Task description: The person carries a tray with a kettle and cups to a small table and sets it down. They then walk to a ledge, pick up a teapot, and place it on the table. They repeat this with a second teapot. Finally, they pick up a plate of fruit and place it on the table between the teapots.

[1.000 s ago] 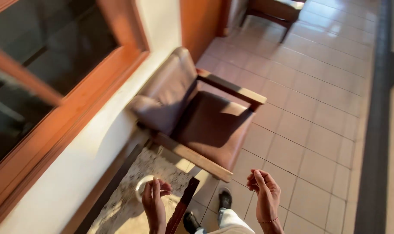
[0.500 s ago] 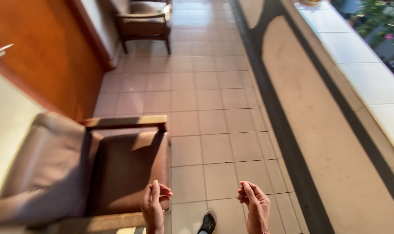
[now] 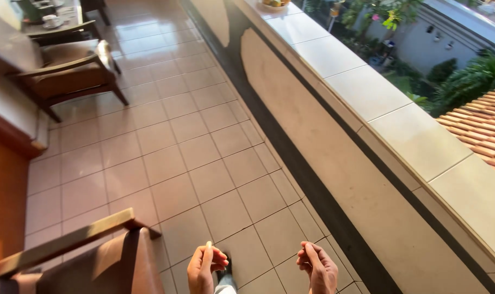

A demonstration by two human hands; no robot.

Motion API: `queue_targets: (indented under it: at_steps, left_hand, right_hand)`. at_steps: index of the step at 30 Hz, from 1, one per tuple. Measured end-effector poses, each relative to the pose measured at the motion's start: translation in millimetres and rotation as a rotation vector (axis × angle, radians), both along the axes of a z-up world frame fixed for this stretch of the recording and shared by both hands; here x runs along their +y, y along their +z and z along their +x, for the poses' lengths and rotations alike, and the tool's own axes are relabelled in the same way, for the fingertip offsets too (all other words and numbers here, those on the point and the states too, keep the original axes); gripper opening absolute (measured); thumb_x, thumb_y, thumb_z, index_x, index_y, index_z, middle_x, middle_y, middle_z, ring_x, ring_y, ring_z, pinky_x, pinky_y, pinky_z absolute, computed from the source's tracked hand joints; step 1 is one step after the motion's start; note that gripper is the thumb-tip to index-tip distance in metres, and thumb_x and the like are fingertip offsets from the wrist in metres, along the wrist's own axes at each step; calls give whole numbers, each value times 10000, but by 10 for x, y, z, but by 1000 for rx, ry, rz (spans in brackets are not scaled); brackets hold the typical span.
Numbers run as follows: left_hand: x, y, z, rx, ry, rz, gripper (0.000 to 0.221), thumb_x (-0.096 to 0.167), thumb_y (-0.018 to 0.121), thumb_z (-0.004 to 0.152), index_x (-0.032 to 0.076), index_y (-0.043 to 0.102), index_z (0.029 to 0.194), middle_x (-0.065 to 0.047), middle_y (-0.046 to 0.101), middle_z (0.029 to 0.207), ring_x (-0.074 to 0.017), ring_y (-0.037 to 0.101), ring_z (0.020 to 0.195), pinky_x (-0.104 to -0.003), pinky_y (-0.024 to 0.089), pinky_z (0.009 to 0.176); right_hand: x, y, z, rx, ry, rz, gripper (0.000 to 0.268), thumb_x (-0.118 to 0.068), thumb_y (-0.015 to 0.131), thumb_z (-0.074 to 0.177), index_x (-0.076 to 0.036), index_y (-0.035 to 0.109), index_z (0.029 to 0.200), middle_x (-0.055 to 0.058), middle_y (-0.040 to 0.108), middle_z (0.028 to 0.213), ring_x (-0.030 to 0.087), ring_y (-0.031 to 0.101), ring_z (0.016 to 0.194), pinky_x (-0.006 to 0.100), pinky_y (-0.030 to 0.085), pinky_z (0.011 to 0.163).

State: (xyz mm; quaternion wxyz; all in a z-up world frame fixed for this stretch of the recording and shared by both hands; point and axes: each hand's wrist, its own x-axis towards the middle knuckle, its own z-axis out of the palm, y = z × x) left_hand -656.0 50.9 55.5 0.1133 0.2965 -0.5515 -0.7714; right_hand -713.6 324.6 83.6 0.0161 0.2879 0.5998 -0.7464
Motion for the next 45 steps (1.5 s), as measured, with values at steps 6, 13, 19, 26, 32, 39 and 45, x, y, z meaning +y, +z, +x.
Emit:
queue_targets:
  at_steps: [6,13,19,26,32,39,45]
  left_hand:
    - [-129,-182,-988,36,-50,93,339,291,539,1007,19,652,837,-110,703,737,-204,682,639,-332,544,607]
    - [-657,-217,-2370,6,-89,95,337,299,541,996,18,645,843,-139,707,725,-233,691,637,-361,556,600]
    - [-1063,215,-3403,-18,-48,-11,348,299,524,1011,15,647,852,-116,704,757,-216,680,673,-340,542,648]
    - [-1201,-162,-4444,-15,-88,-3,346,311,527,1009,28,643,848,-113,702,746,-213,682,670,-341,535,635]
    - [-1077,-356,-5431,-46,-120,40,331,310,555,995,34,643,835,-125,708,715,-225,685,639,-351,539,605]
    - [-917,-396,-6706,2,-128,88,301,289,537,988,49,651,847,-117,727,722,-222,692,638,-346,533,592]
    - [-814,-379,-7407,-17,-16,65,324,291,545,1006,32,650,841,-119,709,725,-216,692,639,-344,551,600]
  right_hand:
    - [7,-200,-797,10,-79,3,228,-167,675,949,35,764,1006,104,710,773,176,636,631,298,472,577]
    - [-371,52,-2156,22,-75,45,230,-176,661,956,24,766,1003,96,709,783,171,630,647,300,483,594]
    - [-728,342,-3069,70,-83,48,244,-203,648,969,14,756,989,83,694,790,156,619,677,292,486,631]
    - [-688,-398,-4024,-4,-103,10,233,-192,668,960,15,764,1007,93,705,785,166,627,648,301,478,586]
    - [-563,-704,-5087,4,-76,-6,230,-179,668,953,18,758,1029,94,717,790,170,642,635,298,478,560]
    - [-515,-180,-6528,44,-1,17,241,-179,670,951,38,757,1005,113,712,778,173,632,628,302,470,556]
    - [-629,354,-7496,23,34,89,236,-200,633,971,0,749,1014,95,706,786,157,631,662,284,486,601]
